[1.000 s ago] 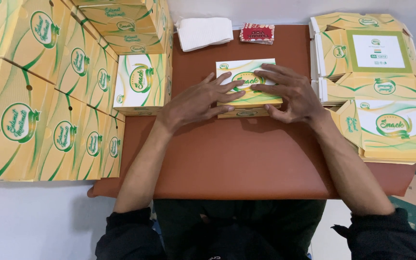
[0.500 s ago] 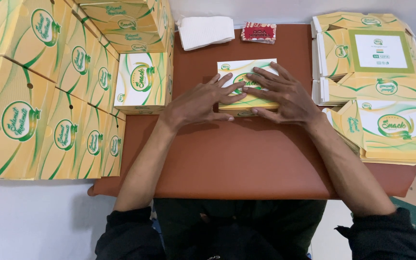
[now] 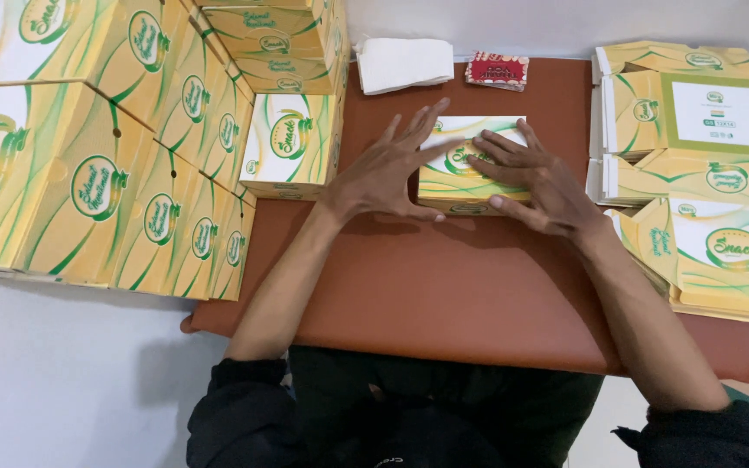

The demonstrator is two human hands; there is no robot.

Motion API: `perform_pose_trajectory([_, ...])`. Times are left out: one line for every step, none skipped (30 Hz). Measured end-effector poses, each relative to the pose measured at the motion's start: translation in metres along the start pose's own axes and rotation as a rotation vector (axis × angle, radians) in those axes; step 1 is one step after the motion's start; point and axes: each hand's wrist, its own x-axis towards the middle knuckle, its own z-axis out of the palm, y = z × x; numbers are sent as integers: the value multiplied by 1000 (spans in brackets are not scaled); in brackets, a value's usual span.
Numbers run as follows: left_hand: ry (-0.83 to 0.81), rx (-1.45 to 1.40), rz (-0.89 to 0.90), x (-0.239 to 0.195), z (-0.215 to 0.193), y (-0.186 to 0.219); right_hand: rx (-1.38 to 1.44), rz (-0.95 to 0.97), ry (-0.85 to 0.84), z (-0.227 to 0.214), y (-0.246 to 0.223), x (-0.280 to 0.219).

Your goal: Assembling cardboard snack boxes from flat templates by folding along pre-scored lines and tucking in flaps.

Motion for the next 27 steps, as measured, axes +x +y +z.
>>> perform_pose_trajectory([3,-10,-63,1,2,0,-34,18,20,3,0,-2])
perform_pose_trajectory([6,-20,-125,3,4,0,-68,36,40,5,0,-3])
perform_pose_trajectory([-1,-20,-117,3,5,-2,-70,45,45,7,3,-5])
perform_pose_trajectory([-6,-5,-117,3,7,-4,-81,29,61,8,4,-7])
perform_pose_trajectory([-9,14,-117,3,6,-7,-93,10,79,9,7,-6])
perform_pose_trajectory([-13,18,-109,3,7,-4,-97,14,87,10,5,-5])
perform_pose_trajectory([4,45,-122,4,7,-2,-106,2,116,10,4,-5])
perform_pose_trajectory([22,71,-134,4,8,2,-115,-10,146,10,2,-5])
perform_pose_trajectory([19,76,-128,4,9,1,-119,-8,153,13,5,-6])
perform_pose_trajectory([13,56,-146,5,10,0,-138,-19,180,17,9,-7])
perform_pose_trajectory([10,36,-165,5,10,0,-159,-32,206,20,12,-7])
perform_pose_trajectory([10,41,-160,6,9,4,-164,-32,212,20,13,-8])
perform_pose_trajectory([32,37,-168,7,5,8,-252,-61,266,20,14,-7])
perform_pose_trajectory([54,32,-177,8,1,12,-340,-90,321,20,15,-6])
perform_pose_trajectory([56,41,-182,4,3,18,-335,-97,328,17,18,-7])
perform_pose_trajectory([126,93,-191,0,6,24,-466,-153,434,14,21,-7])
perform_pose_trajectory([197,148,-205,-7,8,29,-591,-213,544,14,25,-6])
perform_pose_trajectory([199,160,-216,-18,5,44,-580,-222,553,11,26,-5])
perform_pose_trajectory([306,206,-256,-29,4,60,-610,-241,616,10,27,-6])
perform_pose_trajectory([412,254,-294,-39,4,76,-639,-258,679,9,29,-6])
perform_pose_trajectory([408,259,-299,-50,-2,88,-632,-258,684,8,25,-3])
perform_pose_trajectory([561,328,-356,-61,-8,102,-628,-266,724,6,22,-1])
perform_pose_trajectory([713,393,-408,-70,-13,115,-630,-272,762,4,18,0])
perform_pose_trajectory([709,395,-408,-78,-22,121,-627,-269,764,7,18,0])
perform_pose_trajectory([741,473,-527,-85,-32,128,-631,-256,759,9,17,1])
perform_pose_trajectory([772,551,-646,-94,-42,135,-636,-243,754,12,16,3])
perform_pose_trajectory([773,556,-646,-100,-36,111,-634,-245,758,14,15,4])
